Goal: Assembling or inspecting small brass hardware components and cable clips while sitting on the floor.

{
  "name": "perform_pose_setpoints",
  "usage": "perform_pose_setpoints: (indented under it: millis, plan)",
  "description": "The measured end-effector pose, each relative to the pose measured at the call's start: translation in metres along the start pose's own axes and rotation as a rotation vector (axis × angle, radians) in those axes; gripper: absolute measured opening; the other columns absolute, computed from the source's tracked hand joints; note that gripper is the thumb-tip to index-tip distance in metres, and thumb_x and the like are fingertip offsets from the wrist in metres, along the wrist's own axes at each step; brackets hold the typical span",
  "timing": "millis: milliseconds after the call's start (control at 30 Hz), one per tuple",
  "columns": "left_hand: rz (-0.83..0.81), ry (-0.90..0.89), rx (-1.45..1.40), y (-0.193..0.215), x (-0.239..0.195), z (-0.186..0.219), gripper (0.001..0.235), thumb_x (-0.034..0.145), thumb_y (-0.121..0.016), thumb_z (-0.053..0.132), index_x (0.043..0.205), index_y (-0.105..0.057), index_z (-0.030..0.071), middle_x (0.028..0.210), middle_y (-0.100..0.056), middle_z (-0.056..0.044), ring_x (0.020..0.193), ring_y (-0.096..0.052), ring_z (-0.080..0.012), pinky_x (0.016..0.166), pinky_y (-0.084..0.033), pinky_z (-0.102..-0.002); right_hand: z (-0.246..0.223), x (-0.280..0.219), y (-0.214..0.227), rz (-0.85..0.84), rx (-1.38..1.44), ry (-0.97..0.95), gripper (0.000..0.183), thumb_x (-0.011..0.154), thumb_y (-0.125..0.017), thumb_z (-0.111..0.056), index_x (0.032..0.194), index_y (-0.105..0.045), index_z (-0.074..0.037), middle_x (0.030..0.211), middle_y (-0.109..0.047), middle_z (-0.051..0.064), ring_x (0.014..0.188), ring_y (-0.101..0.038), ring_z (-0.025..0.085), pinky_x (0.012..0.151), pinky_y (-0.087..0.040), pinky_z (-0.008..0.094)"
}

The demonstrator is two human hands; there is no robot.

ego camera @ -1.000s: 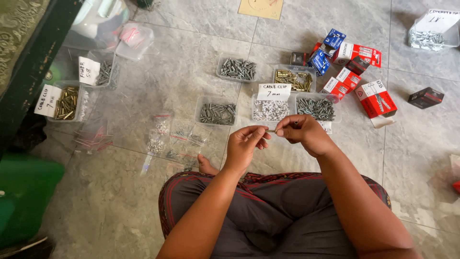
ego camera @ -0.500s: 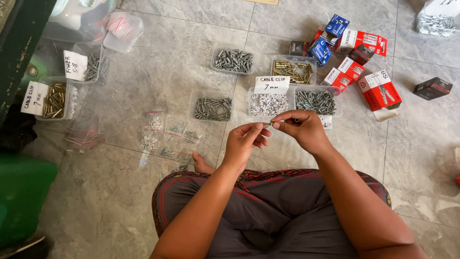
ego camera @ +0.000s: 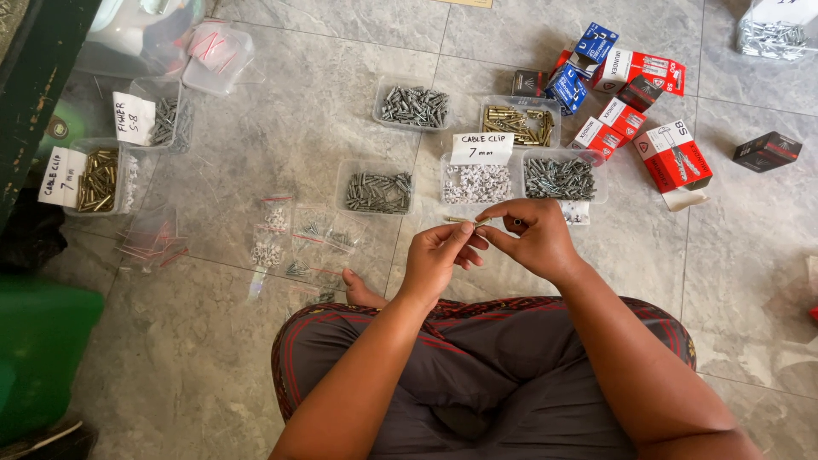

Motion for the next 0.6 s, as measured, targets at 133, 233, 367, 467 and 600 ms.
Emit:
perform_pose_setpoints:
  millis: [133,233,367,467,600]
  plan:
    - [-0.002,0.019,0.003,-0.002,-0.001,0.004,0.027,0.100,-0.069,0.026,0.106,-0.075,0.000,0.087,-0.076,-0.017,0.063,-0.072,-0.0180,0.056,-0.055,-0.023,0.002,0.001,0.000,-0.026,0.042,-0.001,0.017,0.075,-0.081,0.000,0.090,-0.079,-0.008,0.048,-0.032,-0.001,0.045,-0.034,0.012,0.051,-0.038,0.027]
    - [-0.003,0.034,0.006,-0.003,-0.002,0.008,0.027,0.099,-0.070,0.025,0.106,-0.075,-0.001,0.086,-0.076,-0.017,0.062,-0.072,-0.0174,0.055,-0.054,-0.023,0.005,0.002,0.001,-0.062,0.057,-0.016,0.019,0.073,-0.080,0.001,0.090,-0.077,-0.008,0.048,-0.032,-0.002,0.044,-0.035,0.011,0.052,-0.038,0.026]
    - [-0.013,0.055,0.000,-0.001,-0.002,0.000,0.029,0.094,-0.075,0.025,0.105,-0.074,-0.002,0.079,-0.074,-0.015,0.058,-0.069,-0.0164,0.051,-0.052,-0.022,0.005,0.002,0.001,-0.129,0.050,-0.018,0.020,0.071,-0.079,0.002,0.085,-0.079,-0.012,0.047,-0.032,-0.002,0.044,-0.033,0.011,0.051,-0.040,0.028]
    - [-0.017,0.038,0.011,0.000,-0.001,-0.003,0.027,0.091,-0.080,0.021,0.103,-0.074,-0.002,0.074,-0.071,-0.013,0.055,-0.067,-0.0138,0.049,-0.049,-0.020,0.004,0.004,0.003,-0.144,0.068,0.001,0.019,0.071,-0.079,0.002,0.085,-0.079,-0.011,0.047,-0.033,-0.001,0.044,-0.033,0.012,0.051,-0.039,0.028]
    - [-0.017,0.034,0.003,-0.001,-0.001,0.000,0.020,0.092,-0.077,0.018,0.098,-0.074,-0.001,0.073,-0.070,-0.013,0.056,-0.065,-0.0135,0.049,-0.047,-0.020,0.001,0.008,0.009,-0.160,0.121,0.010,0.018,0.072,-0.081,0.003,0.085,-0.080,-0.010,0.047,-0.034,-0.001,0.046,-0.032,0.011,0.051,-0.038,0.028]
Point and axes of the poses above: each hand's wrist, its own x-axis towards the middle knuckle, its own y-axis out of the back of the hand, z = x × y, the point moved 1 cm from there along x, towards the middle knuckle
